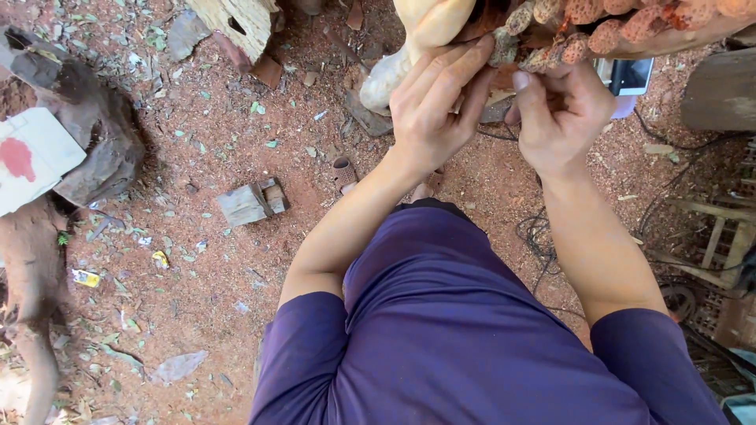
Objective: Applying glue to small wooden fragments and beads and attaching them to a large wooden sculpture for repair or decoration.
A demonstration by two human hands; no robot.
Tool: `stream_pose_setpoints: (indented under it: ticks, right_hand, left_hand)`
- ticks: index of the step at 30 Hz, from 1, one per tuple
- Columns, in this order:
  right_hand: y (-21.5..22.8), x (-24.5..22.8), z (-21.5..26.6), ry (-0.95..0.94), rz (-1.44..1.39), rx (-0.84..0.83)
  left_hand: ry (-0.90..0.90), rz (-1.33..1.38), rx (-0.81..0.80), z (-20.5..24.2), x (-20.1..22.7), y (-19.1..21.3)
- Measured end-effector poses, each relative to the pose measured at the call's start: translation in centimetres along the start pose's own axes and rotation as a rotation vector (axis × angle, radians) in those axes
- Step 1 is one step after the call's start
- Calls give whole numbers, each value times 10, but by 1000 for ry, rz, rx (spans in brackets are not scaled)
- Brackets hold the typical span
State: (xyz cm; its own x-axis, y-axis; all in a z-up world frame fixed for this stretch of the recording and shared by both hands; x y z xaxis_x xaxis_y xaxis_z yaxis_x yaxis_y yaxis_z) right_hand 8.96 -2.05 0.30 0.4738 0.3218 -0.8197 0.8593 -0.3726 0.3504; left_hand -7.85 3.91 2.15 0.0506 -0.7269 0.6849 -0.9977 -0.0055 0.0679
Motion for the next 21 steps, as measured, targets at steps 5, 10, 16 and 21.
stream_pose_setpoints:
  ticks: [5, 10, 16, 21]
  right_hand:
    - [0, 0, -1, 51, 44, 14]
    - [-1, -1, -2, 63, 62, 6]
    - [11, 9, 1, 45, 16, -31]
    - [12, 11, 1, 49, -3, 12]
  left_hand:
    - [-24, -2, 18, 2, -2, -2]
    - [-50, -12, 15, 3, -5, -2]
    - [-110, -72, -9, -2, -6, 5]
    - [-95, -55, -48, 2, -9, 0]
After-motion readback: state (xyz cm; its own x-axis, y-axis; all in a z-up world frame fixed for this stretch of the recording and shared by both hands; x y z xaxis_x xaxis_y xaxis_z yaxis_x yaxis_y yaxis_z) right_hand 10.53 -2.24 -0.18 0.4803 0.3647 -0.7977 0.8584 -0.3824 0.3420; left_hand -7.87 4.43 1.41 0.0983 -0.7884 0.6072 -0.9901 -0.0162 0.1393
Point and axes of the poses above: each hand's wrist, its own z-axis away from the middle knuckle, its own y-axis out of the back of the hand, x = y × z, the point moved 1 cm from there along -z, towards the middle knuckle, and after that the axes turned 7 degrees about z, right-handed, at the moved point
